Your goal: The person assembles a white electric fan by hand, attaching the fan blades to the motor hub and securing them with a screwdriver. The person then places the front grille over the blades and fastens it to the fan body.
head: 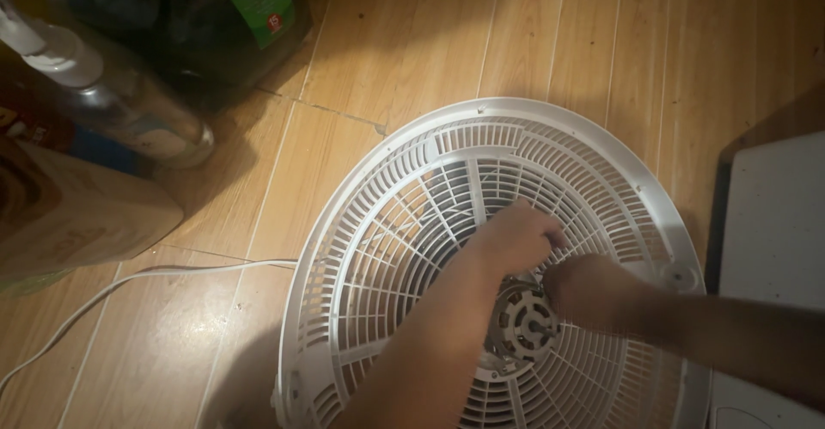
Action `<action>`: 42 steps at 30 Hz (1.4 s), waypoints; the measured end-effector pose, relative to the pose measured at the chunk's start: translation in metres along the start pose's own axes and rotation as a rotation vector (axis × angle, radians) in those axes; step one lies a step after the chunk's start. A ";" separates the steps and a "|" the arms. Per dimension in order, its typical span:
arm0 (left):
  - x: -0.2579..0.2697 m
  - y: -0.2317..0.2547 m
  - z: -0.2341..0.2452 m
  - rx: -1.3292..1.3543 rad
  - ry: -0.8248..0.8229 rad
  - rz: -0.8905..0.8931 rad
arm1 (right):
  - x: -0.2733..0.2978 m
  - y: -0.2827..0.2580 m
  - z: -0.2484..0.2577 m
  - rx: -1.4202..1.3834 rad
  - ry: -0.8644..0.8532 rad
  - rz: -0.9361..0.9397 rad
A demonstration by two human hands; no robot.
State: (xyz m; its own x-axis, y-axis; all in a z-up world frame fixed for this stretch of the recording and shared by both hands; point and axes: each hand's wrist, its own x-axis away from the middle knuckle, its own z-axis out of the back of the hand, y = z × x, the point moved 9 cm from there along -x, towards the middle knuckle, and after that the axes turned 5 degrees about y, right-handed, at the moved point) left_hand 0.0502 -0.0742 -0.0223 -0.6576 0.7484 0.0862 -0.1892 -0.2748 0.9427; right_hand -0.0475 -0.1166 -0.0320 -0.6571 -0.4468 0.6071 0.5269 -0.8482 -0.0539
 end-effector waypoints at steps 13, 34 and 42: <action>-0.006 -0.004 -0.011 -0.136 -0.073 -0.001 | -0.004 0.073 -0.062 -0.861 -0.167 -0.839; 0.001 0.010 -0.013 -0.431 -0.167 -0.123 | 0.003 0.042 0.024 -0.179 -0.134 -0.647; 0.003 0.012 -0.008 -0.385 -0.123 -0.097 | 0.025 0.081 -0.006 -0.810 0.088 -1.058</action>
State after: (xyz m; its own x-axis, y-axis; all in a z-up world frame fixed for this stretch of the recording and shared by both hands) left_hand 0.0404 -0.0805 -0.0131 -0.5359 0.8420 0.0623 -0.5205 -0.3875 0.7609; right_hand -0.0243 -0.1986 -0.0254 -0.5968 0.5358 0.5973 -0.7007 -0.7107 -0.0627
